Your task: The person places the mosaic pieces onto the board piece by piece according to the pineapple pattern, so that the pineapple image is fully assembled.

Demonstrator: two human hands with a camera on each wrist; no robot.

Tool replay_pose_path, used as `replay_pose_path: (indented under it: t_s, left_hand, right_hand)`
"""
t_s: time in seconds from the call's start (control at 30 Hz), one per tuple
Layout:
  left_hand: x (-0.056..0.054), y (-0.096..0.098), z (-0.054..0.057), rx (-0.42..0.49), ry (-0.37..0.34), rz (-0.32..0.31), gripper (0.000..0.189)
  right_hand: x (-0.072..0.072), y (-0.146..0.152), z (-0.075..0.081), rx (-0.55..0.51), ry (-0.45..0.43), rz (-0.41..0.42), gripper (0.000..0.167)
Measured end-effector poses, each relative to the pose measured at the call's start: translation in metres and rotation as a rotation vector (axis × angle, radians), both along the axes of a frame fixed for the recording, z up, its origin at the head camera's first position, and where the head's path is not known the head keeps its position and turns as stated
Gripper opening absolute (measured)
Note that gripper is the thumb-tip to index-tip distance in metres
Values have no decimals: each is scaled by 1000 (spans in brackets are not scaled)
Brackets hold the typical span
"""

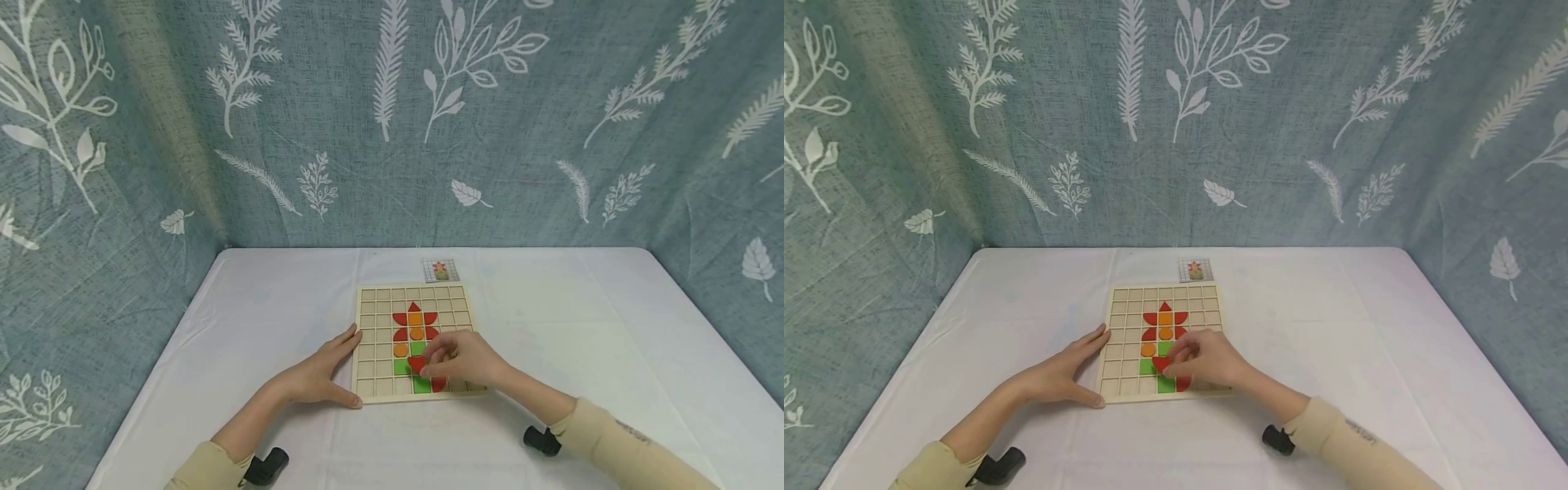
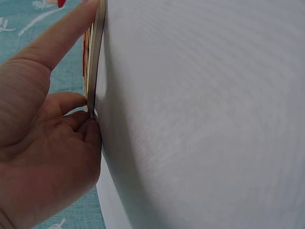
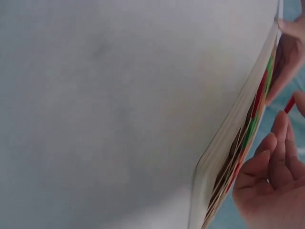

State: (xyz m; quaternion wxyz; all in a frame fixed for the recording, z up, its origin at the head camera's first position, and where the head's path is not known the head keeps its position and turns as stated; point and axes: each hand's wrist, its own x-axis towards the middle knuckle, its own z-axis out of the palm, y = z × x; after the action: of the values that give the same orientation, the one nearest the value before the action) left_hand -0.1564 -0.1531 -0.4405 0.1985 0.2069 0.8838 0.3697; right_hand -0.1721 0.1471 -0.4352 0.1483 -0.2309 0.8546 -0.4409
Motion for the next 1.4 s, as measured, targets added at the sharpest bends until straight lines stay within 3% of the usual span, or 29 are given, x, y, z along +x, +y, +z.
replay_pose_path:
  t_s: [0.17, 0.47, 0.7, 0.93, 1.17, 1.4]
  left_hand:
    - [0, 0, 0, 1, 1, 1, 113]
    - [0, 1, 0, -3, 1, 3, 113]
    - [1, 0, 1, 1, -2, 1, 113]
    - [2, -1, 0, 3, 2, -3, 113]
    - [1, -1, -1, 0, 2, 0, 114]
    - [2, -2, 0, -7, 1, 2, 114]
  right_hand:
    - [7, -12, -2, 71, 107, 79, 16]
    - [15, -25, 0, 194, 280, 143, 16]
    - [15, -26, -3, 172, 274, 156, 16]
    - [16, -27, -5, 192, 321, 161, 11]
    - [20, -26, -4, 246, 357, 129, 11]
    - [16, -15, -1, 208, 331, 67, 8]
